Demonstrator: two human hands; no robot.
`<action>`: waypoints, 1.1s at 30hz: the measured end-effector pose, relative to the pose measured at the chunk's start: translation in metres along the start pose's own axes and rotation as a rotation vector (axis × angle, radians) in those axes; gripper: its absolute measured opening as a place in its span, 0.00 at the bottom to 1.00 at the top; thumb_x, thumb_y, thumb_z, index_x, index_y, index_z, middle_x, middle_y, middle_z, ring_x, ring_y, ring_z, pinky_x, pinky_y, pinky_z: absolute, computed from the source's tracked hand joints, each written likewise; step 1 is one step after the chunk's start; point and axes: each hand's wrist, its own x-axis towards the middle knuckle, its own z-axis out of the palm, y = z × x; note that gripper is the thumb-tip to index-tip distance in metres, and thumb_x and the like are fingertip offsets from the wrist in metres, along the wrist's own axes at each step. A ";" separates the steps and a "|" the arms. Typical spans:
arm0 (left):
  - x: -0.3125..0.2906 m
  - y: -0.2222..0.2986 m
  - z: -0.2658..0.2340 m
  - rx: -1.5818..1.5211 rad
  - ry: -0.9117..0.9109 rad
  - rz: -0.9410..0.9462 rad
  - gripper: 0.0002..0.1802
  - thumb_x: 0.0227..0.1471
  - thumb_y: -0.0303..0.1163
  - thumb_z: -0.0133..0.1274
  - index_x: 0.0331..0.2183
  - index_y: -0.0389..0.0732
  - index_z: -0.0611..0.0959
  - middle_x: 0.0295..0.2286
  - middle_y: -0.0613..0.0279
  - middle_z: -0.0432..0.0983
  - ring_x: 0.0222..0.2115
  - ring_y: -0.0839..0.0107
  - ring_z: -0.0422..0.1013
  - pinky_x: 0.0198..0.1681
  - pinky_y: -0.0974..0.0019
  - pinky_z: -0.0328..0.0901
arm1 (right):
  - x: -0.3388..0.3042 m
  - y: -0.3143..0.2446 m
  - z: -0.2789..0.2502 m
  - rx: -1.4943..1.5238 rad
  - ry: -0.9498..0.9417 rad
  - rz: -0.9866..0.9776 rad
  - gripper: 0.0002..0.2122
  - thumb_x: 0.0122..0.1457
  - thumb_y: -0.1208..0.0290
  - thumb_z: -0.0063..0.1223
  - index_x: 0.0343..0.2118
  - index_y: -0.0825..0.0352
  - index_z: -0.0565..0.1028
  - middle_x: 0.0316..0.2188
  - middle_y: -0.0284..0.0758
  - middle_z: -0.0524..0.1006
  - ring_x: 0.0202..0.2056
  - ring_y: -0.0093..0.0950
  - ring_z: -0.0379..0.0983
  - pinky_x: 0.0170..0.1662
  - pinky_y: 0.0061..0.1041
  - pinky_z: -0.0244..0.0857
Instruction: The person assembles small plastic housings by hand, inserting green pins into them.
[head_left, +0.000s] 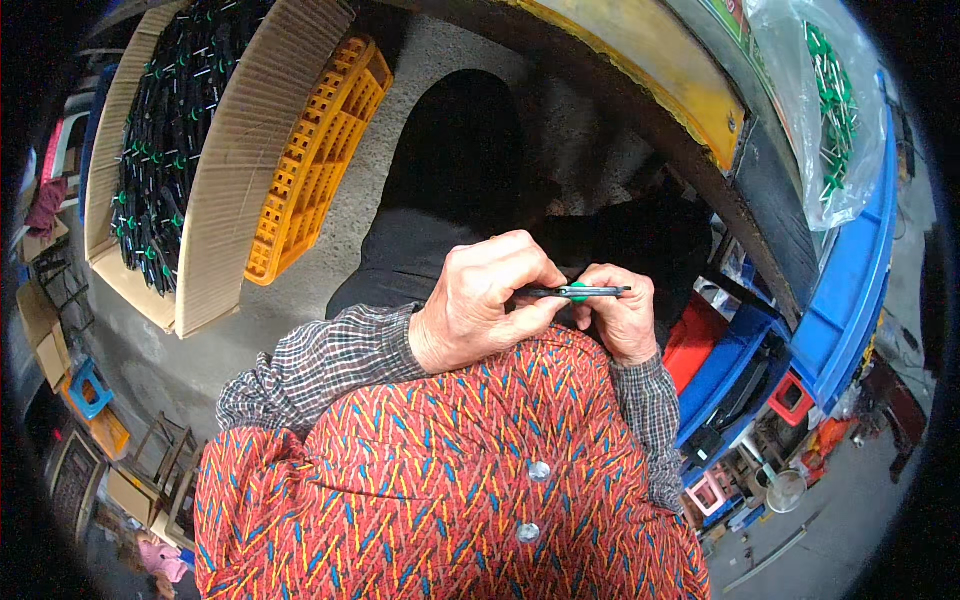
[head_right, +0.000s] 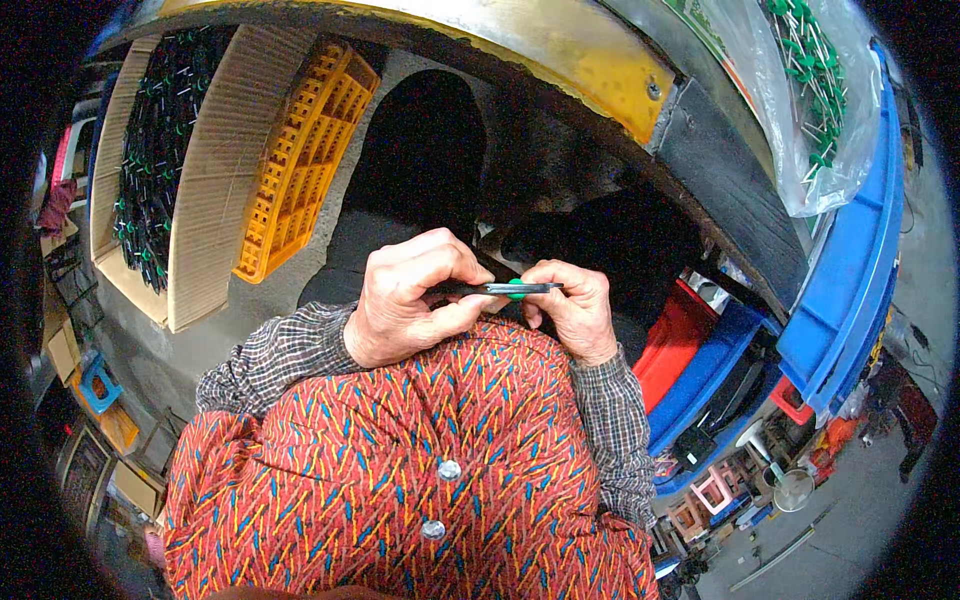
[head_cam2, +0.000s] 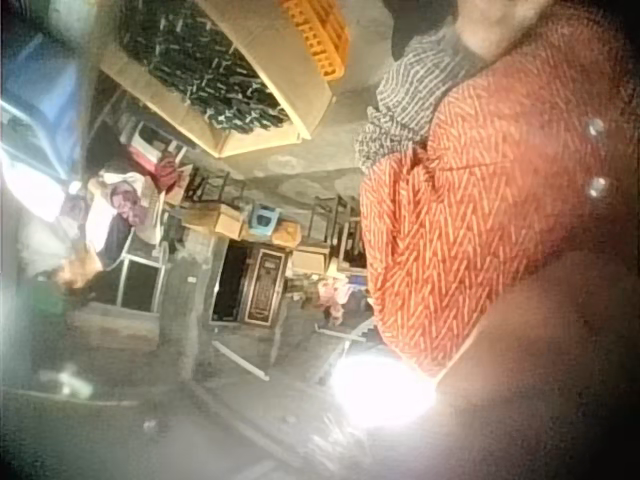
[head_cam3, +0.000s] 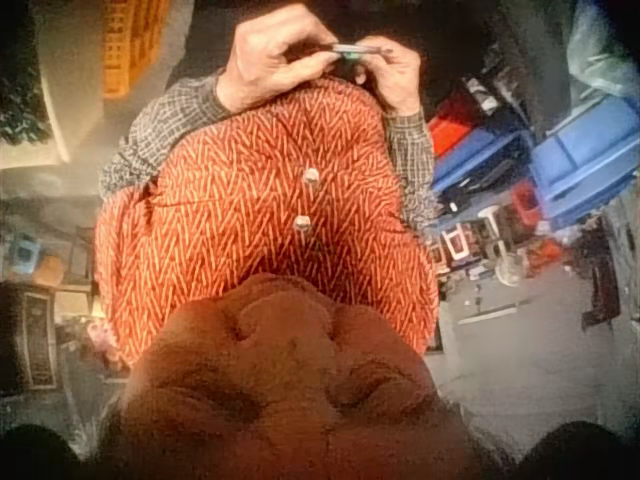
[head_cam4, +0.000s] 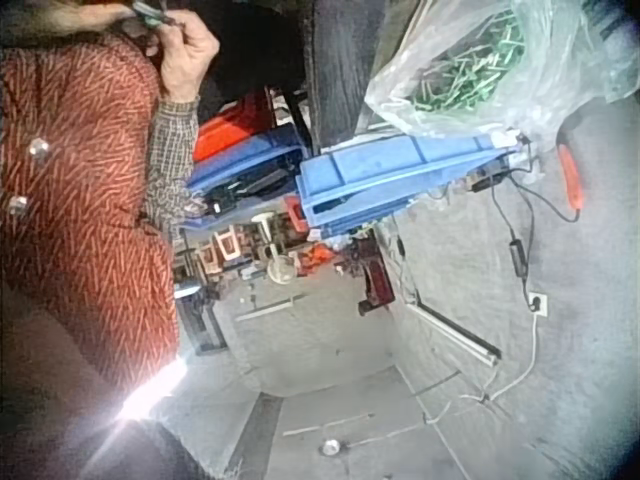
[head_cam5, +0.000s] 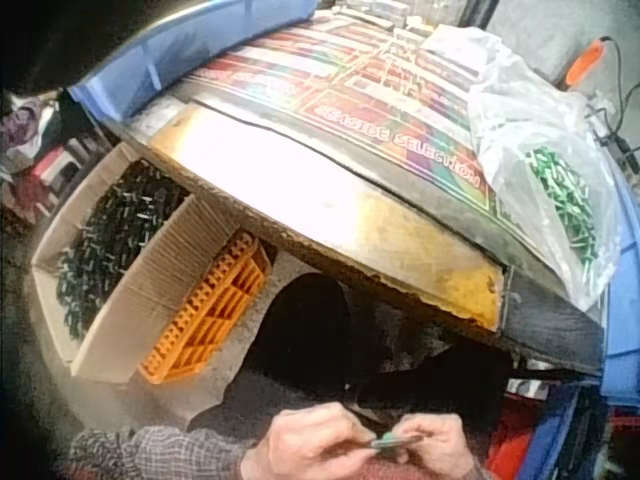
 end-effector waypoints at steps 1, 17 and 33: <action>0.000 0.000 0.000 0.006 0.001 0.006 0.09 0.37 0.23 0.64 0.25 0.35 0.79 0.23 0.58 0.75 0.23 0.69 0.73 0.24 0.70 0.66 | 0.000 0.000 -0.001 -0.008 -0.009 0.006 0.05 0.56 0.77 0.54 0.29 0.74 0.76 0.22 0.36 0.74 0.18 0.21 0.70 0.21 0.17 0.63; 0.002 0.000 0.004 0.036 0.021 0.008 0.09 0.36 0.23 0.63 0.25 0.36 0.79 0.22 0.59 0.75 0.22 0.68 0.73 0.23 0.69 0.67 | 0.000 0.003 -0.001 -0.031 0.020 -0.059 0.04 0.51 0.81 0.59 0.30 0.72 0.77 0.26 0.35 0.75 0.24 0.22 0.73 0.27 0.18 0.69; 0.003 -0.003 0.005 0.068 0.029 0.042 0.09 0.35 0.22 0.63 0.25 0.36 0.79 0.22 0.59 0.75 0.22 0.67 0.73 0.23 0.69 0.67 | 0.001 0.009 -0.006 -0.008 -0.013 -0.029 0.06 0.56 0.73 0.56 0.31 0.72 0.77 0.22 0.32 0.73 0.20 0.18 0.67 0.23 0.16 0.61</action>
